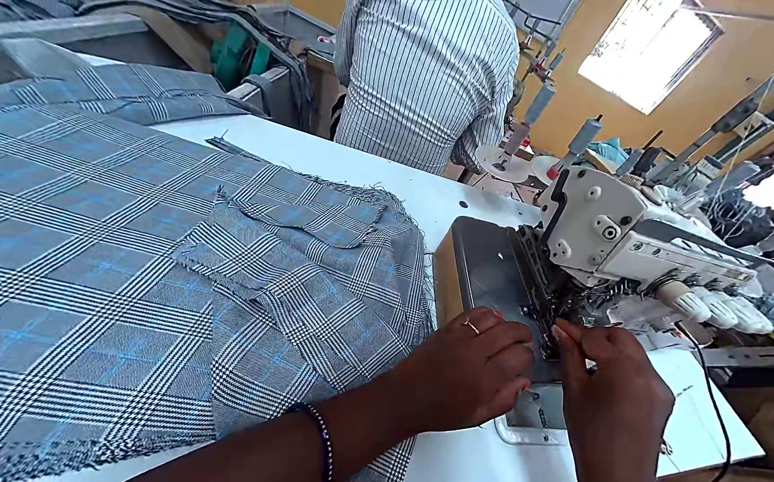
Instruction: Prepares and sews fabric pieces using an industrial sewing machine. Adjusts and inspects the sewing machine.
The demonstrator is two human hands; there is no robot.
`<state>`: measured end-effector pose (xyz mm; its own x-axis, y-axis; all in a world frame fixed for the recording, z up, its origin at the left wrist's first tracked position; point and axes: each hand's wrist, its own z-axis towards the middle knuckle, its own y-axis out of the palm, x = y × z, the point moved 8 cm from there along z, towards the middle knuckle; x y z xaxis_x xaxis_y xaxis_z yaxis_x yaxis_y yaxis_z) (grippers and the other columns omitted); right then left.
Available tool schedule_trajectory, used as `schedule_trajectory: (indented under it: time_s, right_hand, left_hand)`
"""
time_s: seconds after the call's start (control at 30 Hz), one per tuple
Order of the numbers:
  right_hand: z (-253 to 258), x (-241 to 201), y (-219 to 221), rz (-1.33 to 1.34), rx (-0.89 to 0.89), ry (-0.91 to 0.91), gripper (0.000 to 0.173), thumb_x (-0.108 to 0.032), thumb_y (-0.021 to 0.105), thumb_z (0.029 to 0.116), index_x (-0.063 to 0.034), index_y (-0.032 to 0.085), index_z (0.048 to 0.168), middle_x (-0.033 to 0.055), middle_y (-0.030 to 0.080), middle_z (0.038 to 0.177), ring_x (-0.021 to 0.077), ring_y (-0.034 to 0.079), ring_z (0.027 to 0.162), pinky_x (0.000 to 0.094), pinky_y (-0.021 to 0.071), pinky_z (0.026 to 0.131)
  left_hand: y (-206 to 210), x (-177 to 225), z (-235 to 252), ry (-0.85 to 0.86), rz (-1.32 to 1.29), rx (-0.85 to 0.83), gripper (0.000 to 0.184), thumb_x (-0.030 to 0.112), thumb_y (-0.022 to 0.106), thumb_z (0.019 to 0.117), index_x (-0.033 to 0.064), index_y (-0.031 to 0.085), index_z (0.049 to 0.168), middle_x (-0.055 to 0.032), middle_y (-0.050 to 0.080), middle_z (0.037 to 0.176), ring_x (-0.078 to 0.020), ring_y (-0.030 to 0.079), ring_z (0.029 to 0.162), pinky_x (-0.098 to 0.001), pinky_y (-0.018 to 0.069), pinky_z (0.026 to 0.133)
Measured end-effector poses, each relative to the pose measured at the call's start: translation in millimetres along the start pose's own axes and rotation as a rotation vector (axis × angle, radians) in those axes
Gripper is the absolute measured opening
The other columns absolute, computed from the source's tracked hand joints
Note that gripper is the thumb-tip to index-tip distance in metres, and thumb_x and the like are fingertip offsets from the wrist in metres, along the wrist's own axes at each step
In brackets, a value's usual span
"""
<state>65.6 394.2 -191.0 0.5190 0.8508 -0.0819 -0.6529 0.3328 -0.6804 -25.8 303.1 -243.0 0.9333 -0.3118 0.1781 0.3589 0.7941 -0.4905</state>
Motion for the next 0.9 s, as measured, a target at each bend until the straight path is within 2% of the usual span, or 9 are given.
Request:
schedule_trajectory:
  time_s: [0.17, 0.33, 0.4, 0.5, 0.6, 0.67, 0.7, 0.8, 0.9]
  right_hand:
    - [-3.1, -0.1, 1.4, 0.013, 0.009, -0.016, 0.014, -0.011, 0.068, 0.0917, -0.0027, 0.08, 0.096, 0.0133, 0.065, 0.082, 0.0215, 0.065, 0.069, 0.0313, 0.0526, 0.057]
    - [-12.8, 4.0, 7.1, 0.12, -0.052, -0.061, 0.038, -0.029, 0.067, 0.0944, 0.0026, 0.075, 0.114, 0.0151, 0.065, 0.092, 0.0178, 0.066, 0.075, 0.0271, 0.0563, 0.063]
    - [-16.1, 9.1, 7.4, 0.21, -0.107, -0.079, 0.047, -0.033, 0.064, 0.0966, 0.0036, 0.07, 0.125, 0.0164, 0.065, 0.101, 0.0168, 0.066, 0.084, 0.0261, 0.0578, 0.07]
    - [-18.1, 22.5, -2.8, 0.333, -0.183, -0.074, 0.05, -0.03, 0.062, 0.0991, 0.0066, 0.062, 0.133, 0.0215, 0.067, 0.113, 0.0214, 0.068, 0.1, 0.0333, 0.0597, 0.083]
    - [-18.8, 60.3, -25.9, 0.32, -0.15, 0.003, 0.042, -0.021, 0.057, 0.1018, 0.0114, 0.06, 0.129, 0.0226, 0.068, 0.107, 0.0203, 0.071, 0.093, 0.0331, 0.0607, 0.077]
    - [-21.9, 101.2, -31.9, 0.198, -0.202, 0.087, 0.034, -0.017, 0.054, 0.1021, 0.0093, 0.065, 0.121, 0.0228, 0.069, 0.101, 0.0258, 0.071, 0.085, 0.0399, 0.0606, 0.07]
    - [-26.2, 124.6, -29.1, 0.116, -0.296, 0.145, 0.032, -0.015, 0.052, 0.1019, 0.0075, 0.067, 0.12, 0.0246, 0.07, 0.102, 0.0332, 0.071, 0.086, 0.0487, 0.0599, 0.071]
    - [-53.8, 190.0, -6.6, -0.059, -0.691, 0.372, 0.039, -0.009, 0.055, 0.1006, 0.0101, 0.058, 0.135, 0.036, 0.063, 0.122, 0.0563, 0.062, 0.11, 0.073, 0.0466, 0.091]
    - [-75.8, 218.5, 14.4, -0.182, -0.83, 0.447, 0.038, -0.01, 0.06, 0.1, 0.0091, 0.061, 0.133, 0.0366, 0.06, 0.127, 0.0566, 0.058, 0.117, 0.0695, 0.0453, 0.098]
  left_hand:
    - [-0.2, -0.2, -0.1, 0.006, -0.007, 0.001, 0.03, 0.023, 0.045, 0.1063, 0.0064, 0.07, 0.109, -0.0079, 0.072, 0.117, -0.0199, 0.067, 0.114, -0.0351, 0.0479, 0.107]
    - [-1.6, -0.2, 0.9, 0.01, -0.024, 0.003, 0.03, 0.023, 0.044, 0.1071, 0.0062, 0.069, 0.111, -0.008, 0.071, 0.117, -0.0187, 0.067, 0.112, -0.0328, 0.0471, 0.107]
    - [-1.1, -0.4, 1.5, 0.003, -0.035, -0.005, 0.03, 0.023, 0.043, 0.1073, 0.0062, 0.068, 0.111, -0.0087, 0.071, 0.117, -0.0194, 0.067, 0.112, -0.0335, 0.0467, 0.107]
    - [-0.3, -0.6, 2.0, 0.001, -0.03, -0.013, 0.03, 0.023, 0.043, 0.1074, 0.0066, 0.068, 0.111, -0.0088, 0.071, 0.118, -0.0192, 0.066, 0.113, -0.033, 0.0458, 0.108]
    - [1.3, -1.0, 1.3, 0.005, -0.022, -0.022, 0.032, 0.024, 0.043, 0.1077, 0.0066, 0.069, 0.111, -0.0084, 0.071, 0.119, -0.0195, 0.066, 0.115, -0.033, 0.046, 0.108]
    - [2.0, -1.9, 0.3, 0.004, -0.006, -0.018, 0.032, 0.025, 0.043, 0.1072, 0.0074, 0.07, 0.11, -0.0072, 0.071, 0.118, -0.0188, 0.066, 0.114, -0.0334, 0.0464, 0.108]
    - [2.3, -2.4, -0.4, 0.002, 0.001, -0.01, 0.032, 0.025, 0.044, 0.1068, 0.008, 0.071, 0.109, -0.0064, 0.072, 0.118, -0.0183, 0.066, 0.114, -0.0335, 0.0468, 0.107]
    - [3.7, -2.5, -1.0, 0.011, 0.014, 0.015, 0.032, 0.026, 0.044, 0.106, 0.0097, 0.072, 0.106, -0.0054, 0.072, 0.117, -0.0175, 0.065, 0.115, -0.0333, 0.0466, 0.107]
    - [4.0, -2.9, -1.1, 0.0, 0.029, 0.008, 0.033, 0.028, 0.044, 0.106, 0.0114, 0.072, 0.107, -0.0037, 0.072, 0.115, -0.0168, 0.065, 0.115, -0.0329, 0.0469, 0.106]
